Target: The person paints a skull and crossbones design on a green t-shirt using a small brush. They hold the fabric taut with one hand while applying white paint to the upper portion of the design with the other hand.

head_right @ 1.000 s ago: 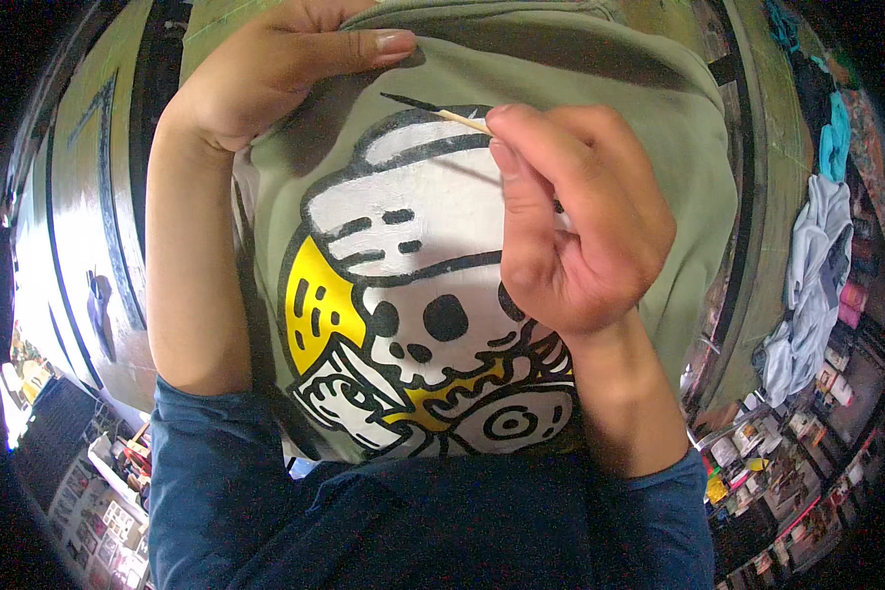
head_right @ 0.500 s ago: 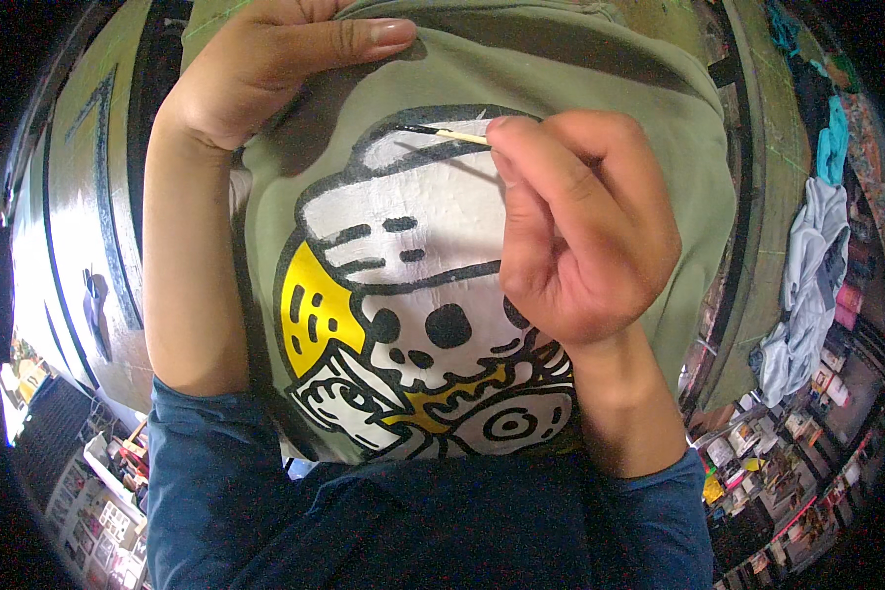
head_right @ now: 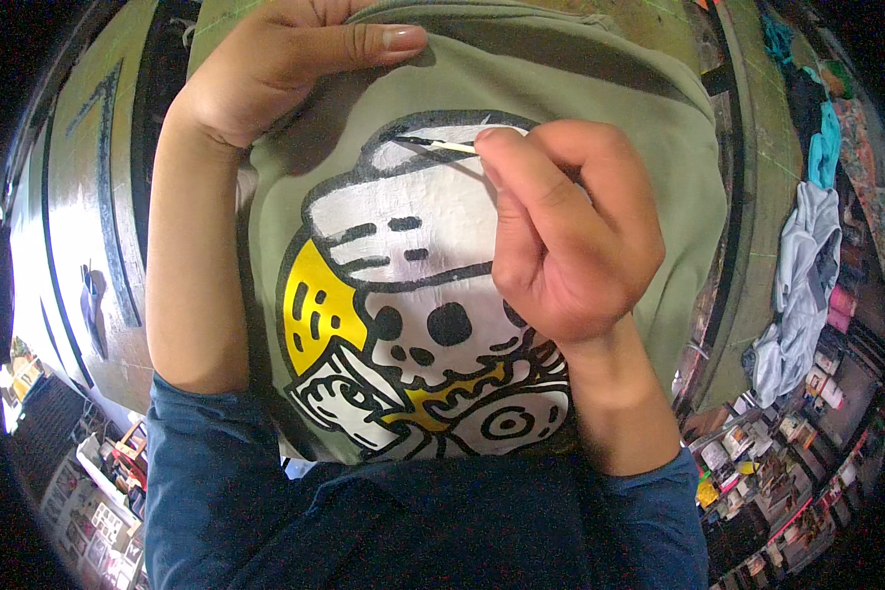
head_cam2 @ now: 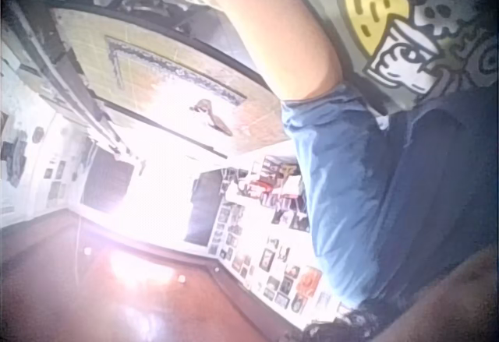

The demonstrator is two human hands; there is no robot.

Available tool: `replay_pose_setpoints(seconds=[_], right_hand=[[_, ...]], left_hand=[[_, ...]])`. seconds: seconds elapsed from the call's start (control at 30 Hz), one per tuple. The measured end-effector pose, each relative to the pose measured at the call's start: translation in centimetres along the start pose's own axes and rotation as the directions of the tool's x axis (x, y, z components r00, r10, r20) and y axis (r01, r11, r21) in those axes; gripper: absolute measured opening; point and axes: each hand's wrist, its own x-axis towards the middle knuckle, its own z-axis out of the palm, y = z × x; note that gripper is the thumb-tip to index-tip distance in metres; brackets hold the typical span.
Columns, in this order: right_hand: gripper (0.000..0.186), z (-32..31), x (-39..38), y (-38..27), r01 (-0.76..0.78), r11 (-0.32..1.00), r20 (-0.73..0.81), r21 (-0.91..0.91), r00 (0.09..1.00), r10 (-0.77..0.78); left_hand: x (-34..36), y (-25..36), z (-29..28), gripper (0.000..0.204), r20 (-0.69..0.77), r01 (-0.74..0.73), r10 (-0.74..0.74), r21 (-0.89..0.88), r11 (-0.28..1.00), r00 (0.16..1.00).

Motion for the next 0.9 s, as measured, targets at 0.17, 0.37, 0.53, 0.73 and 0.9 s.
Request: replay_pose_setpoints(seconds=[0.17, 0.37, 0.53, 0.73, 0.9], right_hand=[[0.024, -0.12, -0.02, -0.02, -0.008, 1.000, 0.009, -0.025, 1.000, 0.008], [0.022, -0.14, -0.01, -0.06, -0.018, 0.999, 0.015, -0.038, 1.000, 0.018], [0.021, -0.17, -0.02, -0.09, -0.029, 0.999, 0.009, -0.042, 1.000, 0.030], [0.020, -0.35, 0.02, -0.01, -0.017, 0.999, 0.033, -0.046, 0.999, 0.018], [0.020, -0.55, 0.04, -0.12, -0.015, 0.999, 0.059, -0.052, 0.998, 0.018]], left_hand=[[-0.08, -0.01, -0.45, 0.025, -0.012, 0.013, -0.012, 0.053, 0.999, 1.000], [-0.03, -0.16, -0.48, 0.025, -0.010, -0.010, 0.010, 0.053, 0.999, 1.000], [-0.02, -0.09, -0.31, 0.025, -0.040, 0.022, -0.019, 0.085, 0.996, 0.999], [-0.08, -0.07, -0.38, 0.025, 0.009, -0.010, 0.010, 0.070, 0.998, 1.000], [0.06, -0.05, -0.44, 0.025, -0.005, 0.016, -0.015, 0.103, 0.995, 1.000]])
